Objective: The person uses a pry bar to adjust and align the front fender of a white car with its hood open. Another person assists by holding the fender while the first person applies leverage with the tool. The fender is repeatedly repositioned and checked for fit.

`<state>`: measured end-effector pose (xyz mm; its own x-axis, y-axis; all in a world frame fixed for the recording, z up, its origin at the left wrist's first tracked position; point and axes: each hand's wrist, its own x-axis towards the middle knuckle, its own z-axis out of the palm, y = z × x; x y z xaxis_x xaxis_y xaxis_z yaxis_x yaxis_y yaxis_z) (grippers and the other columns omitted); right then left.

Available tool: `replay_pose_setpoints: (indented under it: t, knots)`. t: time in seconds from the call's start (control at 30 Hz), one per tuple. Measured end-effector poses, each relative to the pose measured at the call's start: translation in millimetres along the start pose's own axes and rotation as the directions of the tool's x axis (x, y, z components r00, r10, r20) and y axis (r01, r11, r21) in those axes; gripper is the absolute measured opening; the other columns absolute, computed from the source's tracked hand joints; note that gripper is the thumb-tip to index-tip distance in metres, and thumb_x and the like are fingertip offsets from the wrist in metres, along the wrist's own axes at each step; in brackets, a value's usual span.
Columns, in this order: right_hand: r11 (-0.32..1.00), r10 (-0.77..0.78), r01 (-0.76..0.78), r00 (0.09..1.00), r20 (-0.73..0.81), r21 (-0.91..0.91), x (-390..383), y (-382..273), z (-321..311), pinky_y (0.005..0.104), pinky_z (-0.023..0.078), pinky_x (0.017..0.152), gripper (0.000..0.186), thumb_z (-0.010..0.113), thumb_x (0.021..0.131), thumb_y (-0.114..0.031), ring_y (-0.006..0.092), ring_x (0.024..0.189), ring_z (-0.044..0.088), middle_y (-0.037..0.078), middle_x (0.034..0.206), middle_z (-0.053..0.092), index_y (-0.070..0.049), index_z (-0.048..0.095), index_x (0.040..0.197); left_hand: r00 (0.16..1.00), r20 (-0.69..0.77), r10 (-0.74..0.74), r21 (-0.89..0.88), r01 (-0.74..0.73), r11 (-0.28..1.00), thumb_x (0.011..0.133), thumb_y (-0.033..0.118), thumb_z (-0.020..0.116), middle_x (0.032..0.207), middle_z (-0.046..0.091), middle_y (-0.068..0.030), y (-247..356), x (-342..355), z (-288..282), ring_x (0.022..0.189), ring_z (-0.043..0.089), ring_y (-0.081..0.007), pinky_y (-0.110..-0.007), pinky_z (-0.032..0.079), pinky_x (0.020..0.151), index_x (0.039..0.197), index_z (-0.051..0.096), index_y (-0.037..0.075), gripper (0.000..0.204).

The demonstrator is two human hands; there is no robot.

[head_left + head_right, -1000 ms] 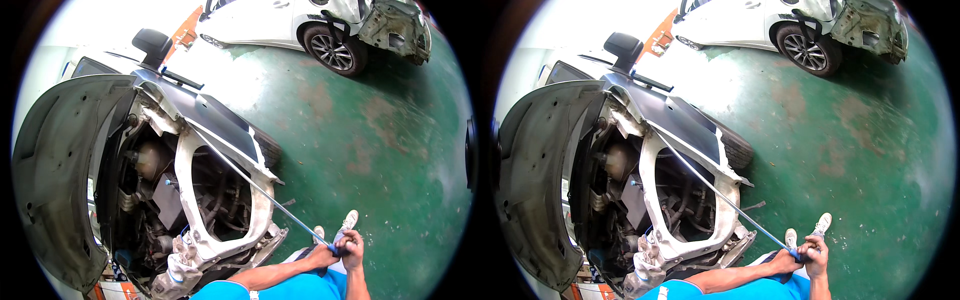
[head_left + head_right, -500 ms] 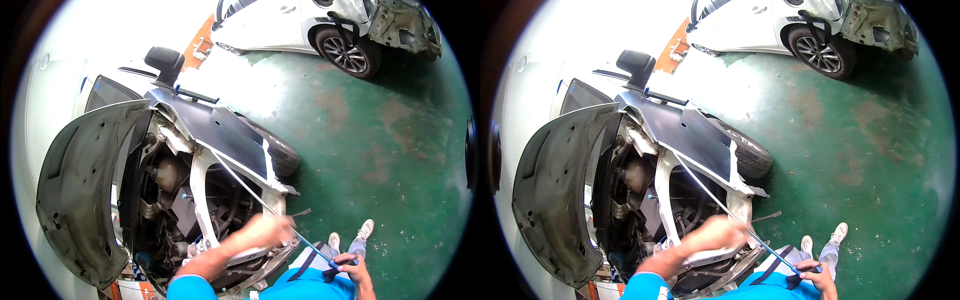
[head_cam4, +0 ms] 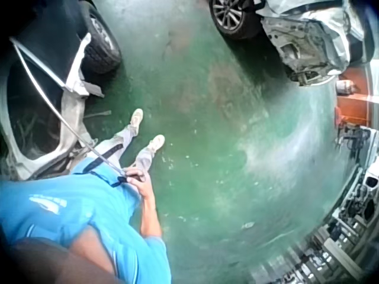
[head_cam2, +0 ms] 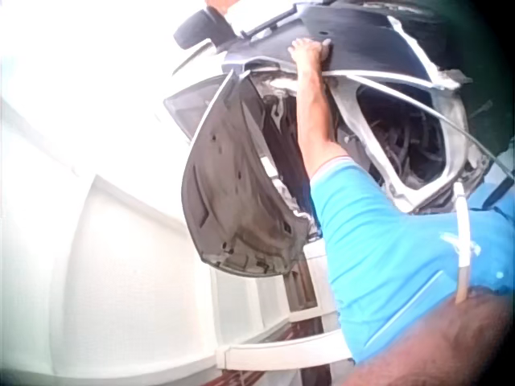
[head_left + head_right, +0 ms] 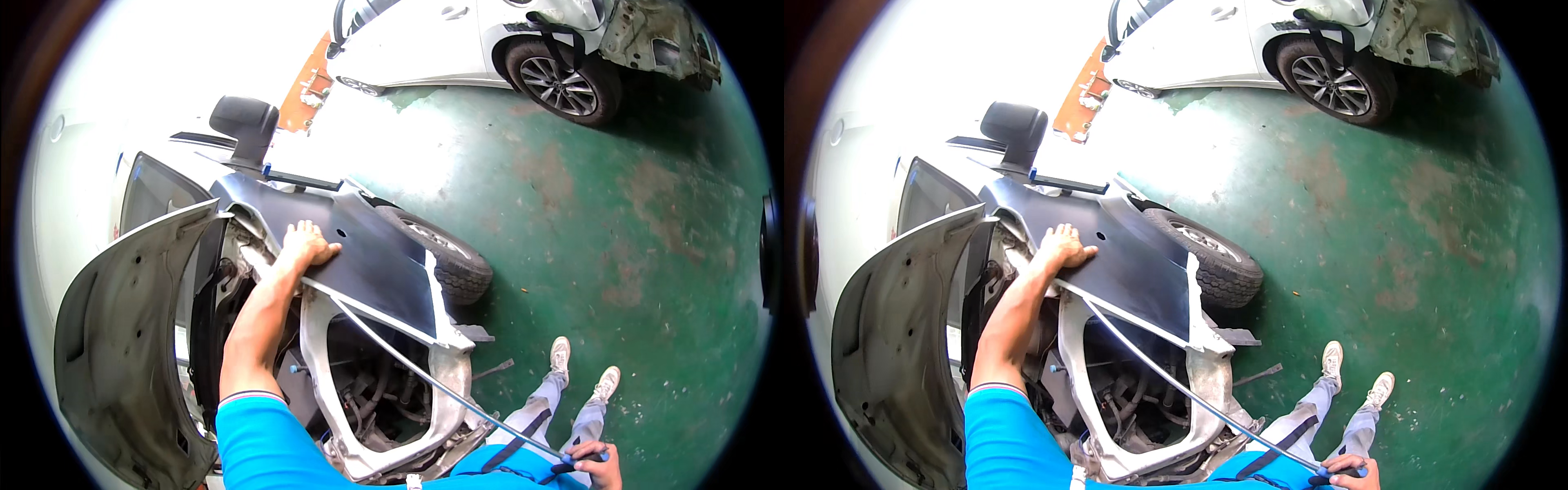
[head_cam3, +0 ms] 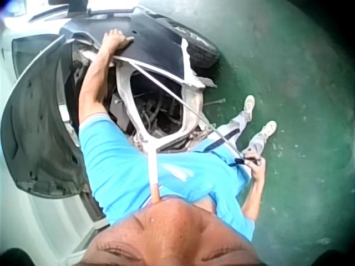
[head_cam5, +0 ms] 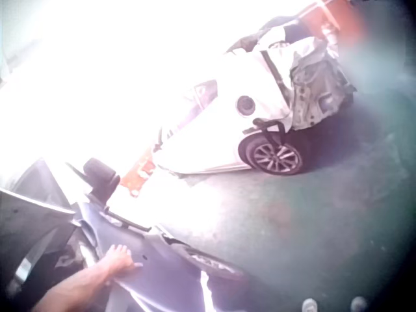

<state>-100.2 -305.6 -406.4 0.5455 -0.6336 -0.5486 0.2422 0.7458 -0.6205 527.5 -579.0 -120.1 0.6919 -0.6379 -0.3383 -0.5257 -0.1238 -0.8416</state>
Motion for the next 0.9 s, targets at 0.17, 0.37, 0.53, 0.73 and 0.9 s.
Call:
replay_pose_setpoints:
  t: [0.17, 0.37, 0.53, 0.73, 0.9]
  knots:
    - [0.994, 0.112, -0.113, 0.993, -0.040, -0.003, 0, 4, -4, 0.0361, 0.051, 0.089, 0.026, 0.076, 0.068, -0.009, 0.0243, 0.098, 0.066, 0.017, 0.106, 0.071, 0.002, 0.071, 0.091, 0.983, -0.057, -0.174, 0.019, 0.176, 0.984, 0.094, 0.065, 0.044, 0.159, 0.032, -0.0178, -47, 60, 0, 0.149, 0.024, -0.0300, -0.048, 0.018, 0.120, 0.149, 0.037, -0.003, 0.088]
    - [0.990, 0.138, -0.137, 0.988, -0.069, 0.024, 2, 2, -3, 0.0354, 0.051, 0.089, 0.025, 0.075, 0.068, -0.009, 0.0239, 0.097, 0.066, 0.018, 0.105, 0.070, 0.003, 0.070, 0.090, 0.973, -0.052, -0.223, 0.042, 0.225, 0.973, 0.094, 0.066, 0.043, 0.159, 0.031, -0.0182, -57, 100, 11, 0.149, 0.024, -0.0304, -0.048, 0.018, 0.120, 0.149, 0.037, -0.003, 0.089]
    - [0.986, -0.099, 0.106, 0.993, -0.056, 0.127, 20, 12, -1, 0.0422, 0.056, 0.086, 0.025, 0.080, 0.056, -0.004, 0.0330, 0.086, 0.072, 0.028, 0.091, 0.072, 0.009, 0.069, 0.076, 0.998, 0.037, -0.048, 0.013, 0.047, 0.999, 0.092, 0.071, 0.042, 0.159, 0.030, -0.0199, -10, 79, 11, 0.150, 0.021, -0.0318, -0.046, 0.016, 0.121, 0.150, 0.034, -0.004, 0.095]
    - [1.000, 0.018, -0.017, 0.999, 0.031, -0.012, 17, -16, -5, 0.0325, 0.050, 0.084, 0.021, 0.072, 0.068, -0.007, 0.0209, 0.093, 0.064, 0.016, 0.104, 0.068, 0.003, 0.068, 0.087, 0.986, 0.123, 0.116, 0.008, -0.118, 0.993, 0.092, 0.074, 0.037, 0.162, 0.021, -0.0219, 24, 14, 8, 0.152, 0.015, -0.0334, -0.046, 0.013, 0.122, 0.153, 0.024, -0.006, 0.102]
    - [0.998, 0.054, -0.054, 0.998, 0.008, -0.015, 18, -20, -7, 0.0305, 0.049, 0.083, 0.021, 0.072, 0.069, -0.006, 0.0181, 0.093, 0.063, 0.012, 0.105, 0.068, 0.001, 0.068, 0.088, 0.955, 0.098, 0.280, -0.012, -0.280, 0.960, 0.093, 0.073, 0.035, 0.160, 0.022, -0.0244, 33, -20, 17, 0.151, 0.017, -0.0358, -0.047, 0.015, 0.122, 0.152, 0.025, -0.008, 0.100]
